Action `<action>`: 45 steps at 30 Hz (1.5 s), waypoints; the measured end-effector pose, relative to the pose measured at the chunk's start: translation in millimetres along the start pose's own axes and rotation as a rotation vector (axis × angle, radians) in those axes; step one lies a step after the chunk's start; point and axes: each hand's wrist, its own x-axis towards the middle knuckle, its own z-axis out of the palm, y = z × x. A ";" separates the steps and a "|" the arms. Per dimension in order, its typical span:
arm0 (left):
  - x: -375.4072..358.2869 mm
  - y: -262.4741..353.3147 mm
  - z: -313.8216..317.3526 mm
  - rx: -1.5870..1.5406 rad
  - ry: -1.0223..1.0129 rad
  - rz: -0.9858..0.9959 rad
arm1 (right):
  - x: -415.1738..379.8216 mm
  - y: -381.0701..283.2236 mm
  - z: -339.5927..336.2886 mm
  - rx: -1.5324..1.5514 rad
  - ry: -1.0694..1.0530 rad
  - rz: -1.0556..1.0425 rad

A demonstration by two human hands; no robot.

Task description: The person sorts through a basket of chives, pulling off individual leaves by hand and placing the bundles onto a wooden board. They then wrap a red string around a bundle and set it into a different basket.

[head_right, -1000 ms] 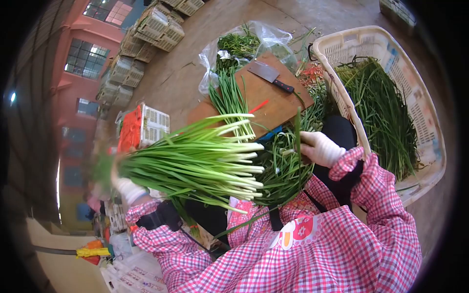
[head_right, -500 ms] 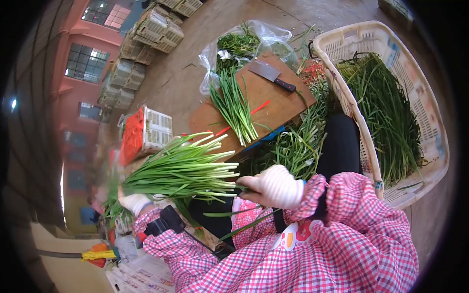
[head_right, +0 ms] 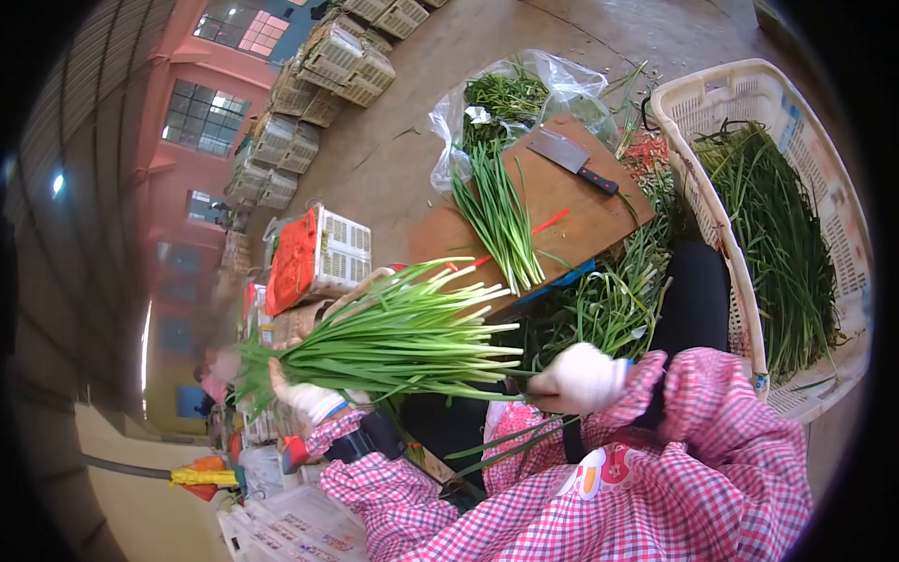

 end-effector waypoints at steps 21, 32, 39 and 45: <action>-1.2 4.4 -11.1 0.124 0.173 0.044 | 54.0 -9.1 17.0 0.267 0.437 0.220; -2.4 -2.2 -10.2 0.162 0.075 0.054 | 48.6 -12.9 7.5 0.222 0.526 0.196; -8.0 -2.4 -6.1 0.174 0.069 0.067 | 30.1 14.2 10.8 0.248 0.394 0.431; -31.0 -21.8 20.8 0.134 -0.050 -0.022 | 48.1 -7.8 -0.2 0.845 0.109 0.529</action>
